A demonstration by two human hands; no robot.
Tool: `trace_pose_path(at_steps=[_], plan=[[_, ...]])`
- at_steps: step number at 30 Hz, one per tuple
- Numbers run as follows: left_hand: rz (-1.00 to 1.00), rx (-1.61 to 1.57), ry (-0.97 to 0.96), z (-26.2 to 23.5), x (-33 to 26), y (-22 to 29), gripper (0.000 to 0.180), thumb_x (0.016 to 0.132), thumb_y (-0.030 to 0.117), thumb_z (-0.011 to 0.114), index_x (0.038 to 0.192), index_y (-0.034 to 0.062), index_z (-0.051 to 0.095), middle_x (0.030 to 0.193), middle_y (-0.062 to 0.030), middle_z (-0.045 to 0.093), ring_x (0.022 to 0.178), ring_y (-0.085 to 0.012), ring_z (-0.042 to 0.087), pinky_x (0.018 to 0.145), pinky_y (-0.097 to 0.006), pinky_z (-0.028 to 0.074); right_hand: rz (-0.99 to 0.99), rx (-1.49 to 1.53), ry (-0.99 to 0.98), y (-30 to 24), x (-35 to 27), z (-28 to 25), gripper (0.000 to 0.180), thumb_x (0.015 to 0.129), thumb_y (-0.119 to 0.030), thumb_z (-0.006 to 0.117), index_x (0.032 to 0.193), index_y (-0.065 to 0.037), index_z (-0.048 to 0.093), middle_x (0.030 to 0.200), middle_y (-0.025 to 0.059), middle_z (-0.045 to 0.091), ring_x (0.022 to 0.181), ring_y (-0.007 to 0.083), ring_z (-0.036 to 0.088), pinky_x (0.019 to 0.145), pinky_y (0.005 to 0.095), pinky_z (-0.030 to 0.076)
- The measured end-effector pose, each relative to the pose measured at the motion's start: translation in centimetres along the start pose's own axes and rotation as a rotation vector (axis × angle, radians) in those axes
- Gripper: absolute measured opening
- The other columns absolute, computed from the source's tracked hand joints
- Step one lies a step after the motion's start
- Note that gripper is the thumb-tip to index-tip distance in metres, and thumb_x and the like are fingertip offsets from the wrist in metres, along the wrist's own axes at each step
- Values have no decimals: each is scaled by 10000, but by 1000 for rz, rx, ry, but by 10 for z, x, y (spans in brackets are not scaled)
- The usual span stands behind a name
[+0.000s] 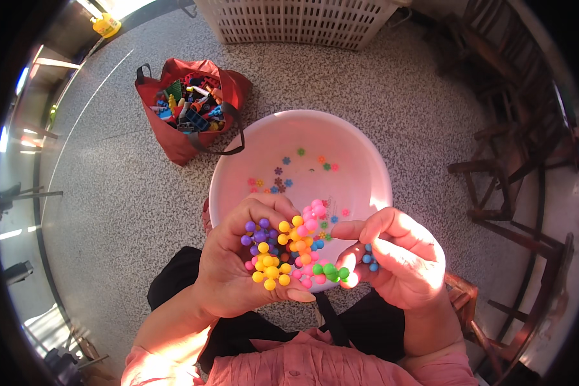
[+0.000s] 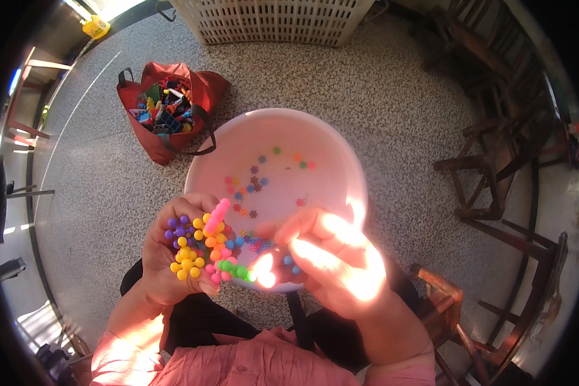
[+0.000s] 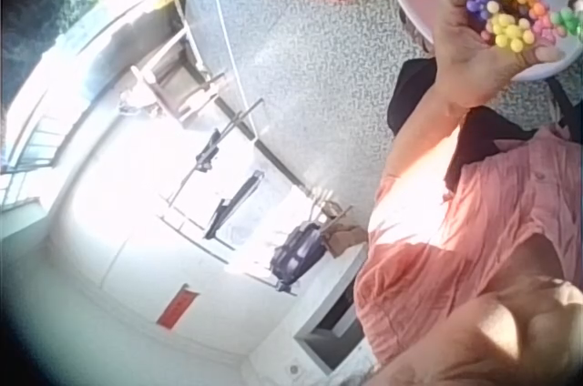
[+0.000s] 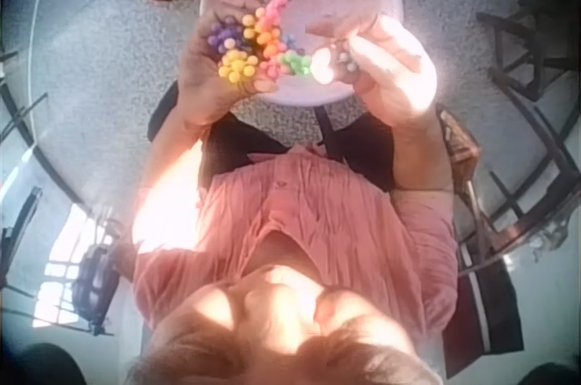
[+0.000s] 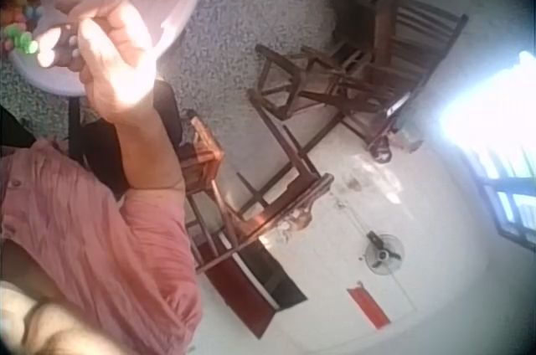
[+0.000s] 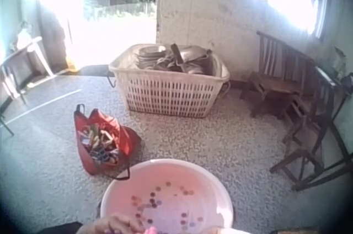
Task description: Assembling a colorful flower-shaped toy from small plastic pieces.
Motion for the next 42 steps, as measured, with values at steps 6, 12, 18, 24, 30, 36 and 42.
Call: trace_pose_path(at_steps=[6,12,18,24,30,36,42], plan=[[-72,-175,-3,-1,-4,-3,568,546,-32,787,998,64,457,1103,-83,423,986,-132,464,841,-285,412,71,179,-17,2,3,-5,270,885,-137,465,1004,105,444,1043,277,520,983,345,560,732,341,542],[-59,-180,24,-4,-4,-3,591,529,-23,802,998,70,454,1093,-73,427,980,-128,466,852,-280,400,9,100,92,-4,7,-10,310,873,-107,457,1106,97,447,1098,203,517,1014,291,543,915,341,435],[-49,-101,32,-9,-5,-1,593,515,-6,815,984,68,462,1080,-66,436,975,-129,465,847,-275,396,-81,-214,55,-15,-3,2,329,801,-49,558,1068,90,424,1177,285,439,1057,364,509,789,361,526],[-28,23,74,-10,-4,1,572,555,132,826,959,63,427,1031,-83,442,873,-168,557,761,-302,505,-364,-541,-58,-37,-10,8,154,701,-28,672,834,25,615,800,135,622,787,230,596,684,331,506],[-55,-35,77,-9,-3,-1,579,530,135,842,946,62,446,1032,-84,442,871,-168,554,761,-311,507,-443,-607,-8,-42,-13,9,230,654,-140,727,822,-3,651,762,97,628,713,193,577,620,294,467],[-34,3,57,-9,-3,-1,585,525,138,844,950,60,449,1030,-86,439,868,-168,548,758,-306,503,-494,-764,-51,-47,-13,21,254,629,-89,742,848,-3,646,813,104,617,716,195,575,622,300,466],[33,107,-2,-5,-2,5,597,518,146,847,955,52,451,1039,-92,434,883,-167,539,761,-288,486,-537,-773,-94,-49,-15,25,307,602,-53,756,888,-17,651,818,96,619,742,196,582,654,298,481]])
Point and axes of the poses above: each hand's wrist, its own x-axis towards the middle knuckle, its own z-axis out of the palm, y = z × x, the point moved 10 cm from there along x, towards the middle knuckle
